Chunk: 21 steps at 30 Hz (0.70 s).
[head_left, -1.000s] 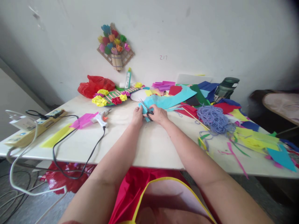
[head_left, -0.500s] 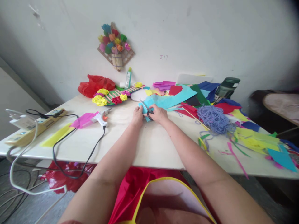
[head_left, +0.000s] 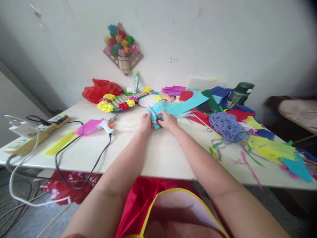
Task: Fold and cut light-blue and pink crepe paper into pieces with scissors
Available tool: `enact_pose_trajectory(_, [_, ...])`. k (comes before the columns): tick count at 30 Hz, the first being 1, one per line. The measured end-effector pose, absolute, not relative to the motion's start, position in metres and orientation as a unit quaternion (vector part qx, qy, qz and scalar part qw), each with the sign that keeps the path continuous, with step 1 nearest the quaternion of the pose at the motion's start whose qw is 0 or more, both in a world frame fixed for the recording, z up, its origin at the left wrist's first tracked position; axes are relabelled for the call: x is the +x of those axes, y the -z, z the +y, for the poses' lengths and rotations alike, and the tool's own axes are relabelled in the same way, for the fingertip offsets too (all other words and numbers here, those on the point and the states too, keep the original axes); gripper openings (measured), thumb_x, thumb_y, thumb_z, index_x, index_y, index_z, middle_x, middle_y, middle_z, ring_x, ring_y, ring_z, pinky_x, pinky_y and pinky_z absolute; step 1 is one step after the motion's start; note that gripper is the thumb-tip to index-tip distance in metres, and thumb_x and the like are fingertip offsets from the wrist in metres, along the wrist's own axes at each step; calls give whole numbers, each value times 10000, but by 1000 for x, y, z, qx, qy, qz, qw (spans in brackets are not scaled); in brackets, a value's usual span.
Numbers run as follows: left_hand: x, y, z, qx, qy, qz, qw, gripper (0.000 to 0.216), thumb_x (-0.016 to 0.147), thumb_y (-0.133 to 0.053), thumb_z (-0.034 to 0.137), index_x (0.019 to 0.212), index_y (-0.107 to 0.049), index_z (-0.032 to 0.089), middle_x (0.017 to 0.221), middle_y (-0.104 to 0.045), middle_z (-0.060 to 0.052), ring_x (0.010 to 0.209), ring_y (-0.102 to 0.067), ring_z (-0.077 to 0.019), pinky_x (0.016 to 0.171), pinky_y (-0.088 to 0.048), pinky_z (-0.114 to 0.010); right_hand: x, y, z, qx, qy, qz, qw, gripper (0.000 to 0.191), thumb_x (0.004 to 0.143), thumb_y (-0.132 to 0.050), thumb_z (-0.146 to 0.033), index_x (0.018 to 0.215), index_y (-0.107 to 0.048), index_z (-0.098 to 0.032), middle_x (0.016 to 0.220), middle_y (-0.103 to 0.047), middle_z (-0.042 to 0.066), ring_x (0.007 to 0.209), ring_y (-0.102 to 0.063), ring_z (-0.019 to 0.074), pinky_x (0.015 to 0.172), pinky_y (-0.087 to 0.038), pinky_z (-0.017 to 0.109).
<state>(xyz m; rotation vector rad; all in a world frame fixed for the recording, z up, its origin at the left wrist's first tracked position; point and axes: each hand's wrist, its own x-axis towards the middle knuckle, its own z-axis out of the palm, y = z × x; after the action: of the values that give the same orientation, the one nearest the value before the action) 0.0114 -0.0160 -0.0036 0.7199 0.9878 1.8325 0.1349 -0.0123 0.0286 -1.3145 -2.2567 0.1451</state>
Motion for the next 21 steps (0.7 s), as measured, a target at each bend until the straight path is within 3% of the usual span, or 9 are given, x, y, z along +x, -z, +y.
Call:
enact_pose_trajectory(4, [11,2,-17,287,-743,405,449,305,740,-613,365,653,-385,183,432,-369,92,349,-368,-44,371,-262,-177,135,-28,-13,-479,-60,-835,263,379,744,-513,-476,1062,-522,-270,778,-661,-10,776,-604,189,626,-374,266])
enact_pose_trajectory(14, [12,2,-18,293,-734,415,450,287,732,-609,361,657,-396,183,475,-418,81,388,-429,-58,409,-342,-177,138,-31,-16,-488,-76,-838,233,574,714,-518,-572,1185,-448,-251,839,-659,22,835,-607,218,668,-403,287])
enact_pose_trajectory(21, [11,5,-16,316,-728,408,452,323,713,-622,409,658,-396,185,475,-418,75,381,-411,-57,392,-309,-179,138,-34,-18,-504,-74,-823,251,541,727,-522,-542,1177,-457,-248,845,-662,34,851,-610,230,693,-412,296])
